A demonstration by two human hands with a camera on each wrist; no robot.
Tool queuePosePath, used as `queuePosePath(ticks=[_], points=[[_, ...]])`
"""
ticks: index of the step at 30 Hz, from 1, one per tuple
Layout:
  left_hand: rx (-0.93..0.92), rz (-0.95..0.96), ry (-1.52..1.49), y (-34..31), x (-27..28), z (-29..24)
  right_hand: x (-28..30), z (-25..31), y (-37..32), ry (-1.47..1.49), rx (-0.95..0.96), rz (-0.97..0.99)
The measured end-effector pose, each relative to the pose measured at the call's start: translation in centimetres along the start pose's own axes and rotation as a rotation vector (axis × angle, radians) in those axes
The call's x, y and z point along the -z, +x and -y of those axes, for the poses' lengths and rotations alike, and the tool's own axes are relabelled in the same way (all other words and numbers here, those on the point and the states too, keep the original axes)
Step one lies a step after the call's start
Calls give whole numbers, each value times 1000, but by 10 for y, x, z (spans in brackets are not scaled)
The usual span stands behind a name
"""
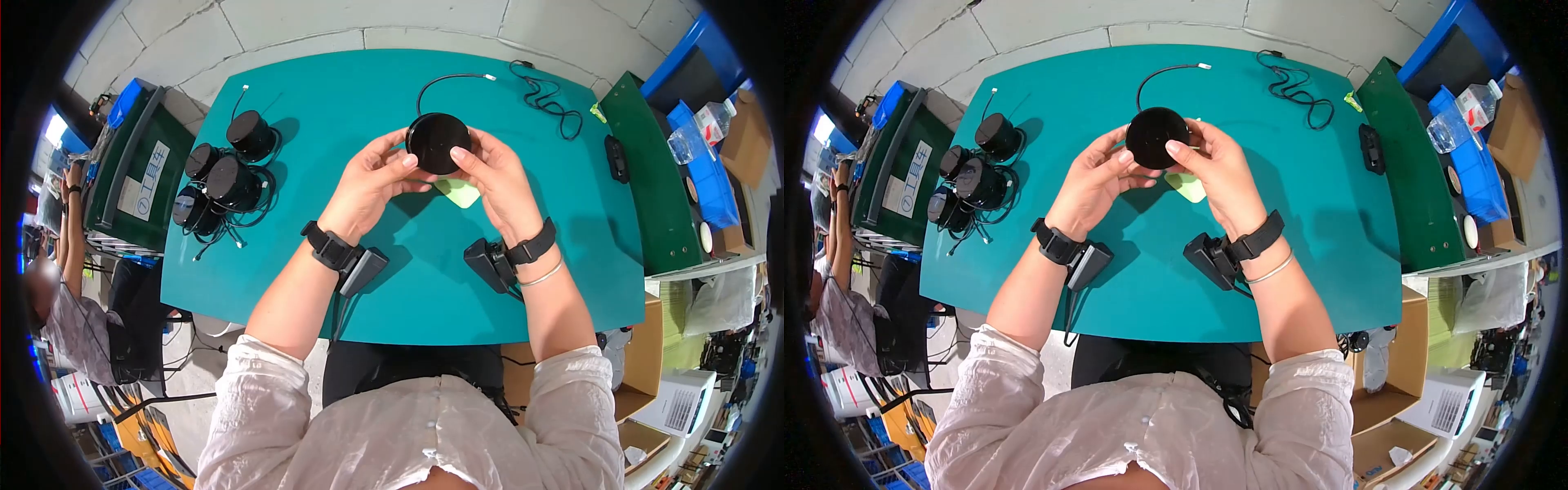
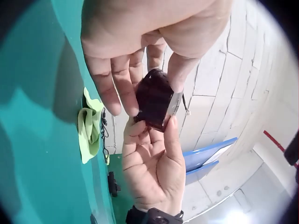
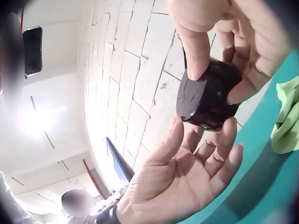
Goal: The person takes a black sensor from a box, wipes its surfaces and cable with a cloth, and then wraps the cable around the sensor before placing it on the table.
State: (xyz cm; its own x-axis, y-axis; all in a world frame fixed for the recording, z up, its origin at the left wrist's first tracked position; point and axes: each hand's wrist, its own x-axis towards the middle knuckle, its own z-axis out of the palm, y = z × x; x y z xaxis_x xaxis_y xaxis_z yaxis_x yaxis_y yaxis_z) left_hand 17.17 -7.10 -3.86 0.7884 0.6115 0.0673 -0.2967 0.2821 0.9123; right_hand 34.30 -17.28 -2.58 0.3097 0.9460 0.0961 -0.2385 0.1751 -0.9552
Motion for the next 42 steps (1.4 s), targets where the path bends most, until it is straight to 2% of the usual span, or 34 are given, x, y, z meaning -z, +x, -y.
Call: queuePosePath(ticks=[5, 9, 16, 18, 21, 24, 26, 34, 38, 42], points=[[18, -44, -69, -1, 3, 1, -1, 4, -1, 66, -120, 3], [22, -19, -149, 1, 4, 6, -2, 5, 0, 21, -90, -9], [39, -4, -106, -1, 0, 2, -4, 2, 0, -23, -37, -62], [51, 17, -250, -1, -3, 1, -9, 2, -1, -53, -5, -71], [54, -43, -143, -3, -6, 3, -7, -1, -1, -128, -3, -45], [88, -17, -131, -4, -5, -2, 1, -8, 1, -226, -9, -16], [78, 21, -167, -1, -2, -3, 3, -6, 1, -81, -77, -28], [162, 61, -246, -4, 6, 3, 6, -3, 0, -150, -71, -34], [225, 101, -315, -5, 10, 6, 4, 5, -1, 2, -93, 11], [156, 96, -370, -4, 7, 2, 4, 1, 1, 50, -44, 72]])
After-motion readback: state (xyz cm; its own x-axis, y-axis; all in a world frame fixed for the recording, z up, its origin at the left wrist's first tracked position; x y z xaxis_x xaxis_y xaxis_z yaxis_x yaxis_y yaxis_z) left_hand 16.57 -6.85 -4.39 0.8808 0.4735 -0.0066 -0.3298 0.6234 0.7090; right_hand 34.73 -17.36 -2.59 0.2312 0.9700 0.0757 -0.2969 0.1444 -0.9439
